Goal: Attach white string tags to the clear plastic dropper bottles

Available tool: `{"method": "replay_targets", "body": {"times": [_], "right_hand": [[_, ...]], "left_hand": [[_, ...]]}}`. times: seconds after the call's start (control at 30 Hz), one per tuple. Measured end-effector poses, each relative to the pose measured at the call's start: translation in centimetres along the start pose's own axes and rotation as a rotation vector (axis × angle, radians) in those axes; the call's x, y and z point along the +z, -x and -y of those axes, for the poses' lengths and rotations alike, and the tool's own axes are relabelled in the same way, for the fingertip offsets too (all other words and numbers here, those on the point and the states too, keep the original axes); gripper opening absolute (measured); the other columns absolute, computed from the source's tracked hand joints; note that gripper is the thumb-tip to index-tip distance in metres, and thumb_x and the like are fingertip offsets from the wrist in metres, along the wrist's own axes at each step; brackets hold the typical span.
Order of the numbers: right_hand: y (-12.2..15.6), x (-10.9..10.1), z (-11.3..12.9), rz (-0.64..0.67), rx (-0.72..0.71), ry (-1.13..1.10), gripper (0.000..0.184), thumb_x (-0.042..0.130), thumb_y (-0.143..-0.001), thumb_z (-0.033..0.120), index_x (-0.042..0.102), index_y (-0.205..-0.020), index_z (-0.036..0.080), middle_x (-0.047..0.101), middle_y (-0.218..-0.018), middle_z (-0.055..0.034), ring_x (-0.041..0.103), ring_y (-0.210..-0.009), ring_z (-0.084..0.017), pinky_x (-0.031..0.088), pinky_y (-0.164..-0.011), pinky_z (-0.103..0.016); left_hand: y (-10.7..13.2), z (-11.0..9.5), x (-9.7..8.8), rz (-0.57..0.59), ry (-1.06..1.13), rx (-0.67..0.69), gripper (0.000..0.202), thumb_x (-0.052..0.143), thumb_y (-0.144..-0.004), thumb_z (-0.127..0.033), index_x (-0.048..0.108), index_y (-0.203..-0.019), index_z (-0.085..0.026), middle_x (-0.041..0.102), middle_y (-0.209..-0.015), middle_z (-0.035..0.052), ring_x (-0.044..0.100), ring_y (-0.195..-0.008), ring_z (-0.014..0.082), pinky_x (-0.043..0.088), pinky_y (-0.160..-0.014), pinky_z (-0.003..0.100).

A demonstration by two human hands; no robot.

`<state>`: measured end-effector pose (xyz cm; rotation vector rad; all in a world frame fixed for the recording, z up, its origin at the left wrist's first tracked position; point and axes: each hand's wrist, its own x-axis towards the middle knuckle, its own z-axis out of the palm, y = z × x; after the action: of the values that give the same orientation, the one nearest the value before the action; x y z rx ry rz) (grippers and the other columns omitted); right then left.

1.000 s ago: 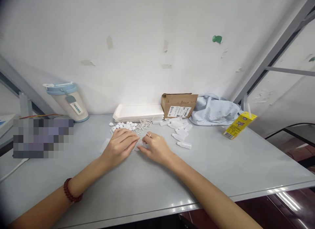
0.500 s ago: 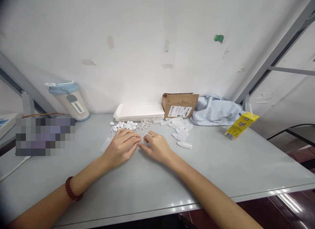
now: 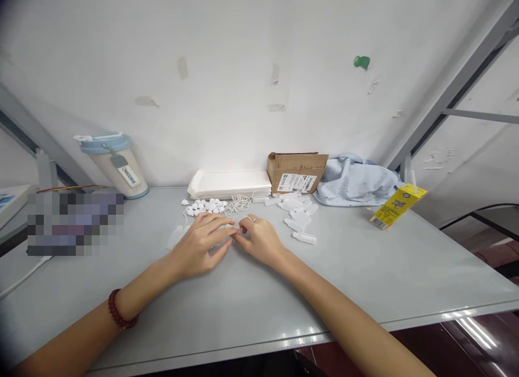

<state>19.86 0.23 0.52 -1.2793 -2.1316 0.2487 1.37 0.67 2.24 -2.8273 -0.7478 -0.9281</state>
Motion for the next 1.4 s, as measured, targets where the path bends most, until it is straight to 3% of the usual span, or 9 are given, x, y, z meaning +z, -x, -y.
{"method": "replay_targets", "body": {"times": [0.6,0.8,1.07,1.27,1.4], "right_hand": [[-0.1,0.3,0.1,0.099,0.087,0.009,0.006,0.055,-0.083,0.021,0.052,-0.078,0.018,0.052,-0.074,-0.0004,0.048,-0.063,-0.013,0.036,-0.058,-0.023],[-0.2,0.2,0.0,0.039,0.059,-0.019,0.004,0.053,-0.082,0.017,0.057,-0.081,0.017,0.057,-0.075,-0.0030,0.052,-0.075,-0.017,0.040,-0.065,-0.026],[-0.2,-0.1,0.0,-0.106,0.185,-0.270,0.026,0.056,-0.080,0.028,0.061,-0.103,0.017,0.063,-0.081,-0.0043,0.056,-0.070,-0.015,0.044,-0.062,-0.027],[-0.5,-0.6,0.4,-0.020,0.360,-0.615,0.030,0.058,-0.077,0.030,0.061,-0.102,0.014,0.067,-0.079,-0.0042,0.057,-0.068,-0.014,0.044,-0.064,-0.027],[-0.7,-0.8,0.6,0.043,0.452,-0.809,0.034,0.061,-0.073,0.032,0.062,-0.100,0.013,0.067,-0.076,-0.0040,0.055,-0.063,-0.013,0.043,-0.060,-0.027]], "left_hand": [[0.1,0.2,0.4,0.066,-0.017,-0.086,0.029,0.046,-0.084,-0.016,0.058,-0.110,-0.019,0.061,-0.113,0.0085,0.051,-0.105,0.0244,0.036,-0.087,0.042],[0.1,0.0,0.4,0.081,0.041,-0.126,0.033,0.047,-0.083,-0.017,0.056,-0.114,-0.021,0.059,-0.116,0.0086,0.049,-0.109,0.0249,0.037,-0.090,0.045],[0.1,0.0,0.4,0.058,0.137,-0.216,0.040,0.050,-0.083,-0.019,0.050,-0.123,-0.022,0.058,-0.118,0.0090,0.049,-0.111,0.0249,0.038,-0.093,0.046],[-0.1,0.1,0.4,-0.006,0.122,-0.273,0.035,0.049,-0.085,-0.022,0.051,-0.120,-0.018,0.054,-0.122,0.0116,0.048,-0.112,0.0259,0.040,-0.093,0.046],[-0.1,0.1,0.3,0.063,0.097,-0.226,0.046,0.054,-0.084,-0.026,0.044,-0.128,-0.019,0.048,-0.131,0.0114,0.041,-0.120,0.0275,0.037,-0.096,0.047]]}}
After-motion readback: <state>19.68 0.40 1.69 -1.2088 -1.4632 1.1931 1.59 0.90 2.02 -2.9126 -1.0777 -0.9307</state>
